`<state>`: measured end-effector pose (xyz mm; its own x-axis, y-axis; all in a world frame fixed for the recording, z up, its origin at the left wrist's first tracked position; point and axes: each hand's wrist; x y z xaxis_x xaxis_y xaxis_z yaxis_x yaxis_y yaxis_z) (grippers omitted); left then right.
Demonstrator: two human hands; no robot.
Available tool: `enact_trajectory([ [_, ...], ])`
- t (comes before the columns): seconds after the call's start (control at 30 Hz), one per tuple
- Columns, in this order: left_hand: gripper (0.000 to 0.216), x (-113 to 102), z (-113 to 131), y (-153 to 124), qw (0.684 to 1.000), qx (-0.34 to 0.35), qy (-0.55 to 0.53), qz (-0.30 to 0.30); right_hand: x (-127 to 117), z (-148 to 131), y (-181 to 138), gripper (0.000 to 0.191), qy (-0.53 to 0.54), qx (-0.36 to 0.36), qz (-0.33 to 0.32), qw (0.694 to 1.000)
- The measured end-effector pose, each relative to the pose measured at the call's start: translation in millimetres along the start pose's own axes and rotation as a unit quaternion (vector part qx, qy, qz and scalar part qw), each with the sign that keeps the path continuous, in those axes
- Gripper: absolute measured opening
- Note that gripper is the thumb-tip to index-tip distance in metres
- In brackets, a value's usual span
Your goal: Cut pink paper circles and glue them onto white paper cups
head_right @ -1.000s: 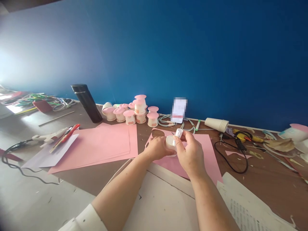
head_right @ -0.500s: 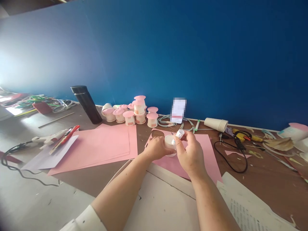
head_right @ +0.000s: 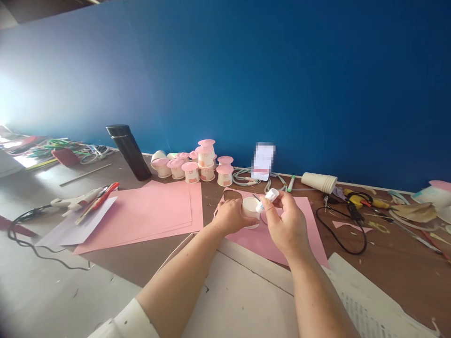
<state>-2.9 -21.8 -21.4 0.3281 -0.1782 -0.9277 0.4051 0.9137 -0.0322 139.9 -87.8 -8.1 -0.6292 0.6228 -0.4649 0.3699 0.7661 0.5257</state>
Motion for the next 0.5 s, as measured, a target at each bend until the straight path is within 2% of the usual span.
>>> enact_trajectory([
  [0.37,0.06,0.2,-0.5,-1.1,1.0,-0.002,-0.002,0.004,-3.2,-0.5,-0.1,0.029,0.024,0.012,-0.094,0.995],
  [0.5,0.061,2.6,-1.0,0.9,1.0,-0.013,-0.012,0.003,-8.7,4.9,3.1,0.036,0.07,0.07,-0.074,0.992],
])
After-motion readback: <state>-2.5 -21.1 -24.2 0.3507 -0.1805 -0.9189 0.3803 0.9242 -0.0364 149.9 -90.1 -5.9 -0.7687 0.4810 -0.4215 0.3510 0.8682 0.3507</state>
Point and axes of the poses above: each hand's wrist, its own y-axis towards the middle knuckle, its own x-axis out of the palm, z = x × y, and after that the axes turned 6 degrees about y, right-handed
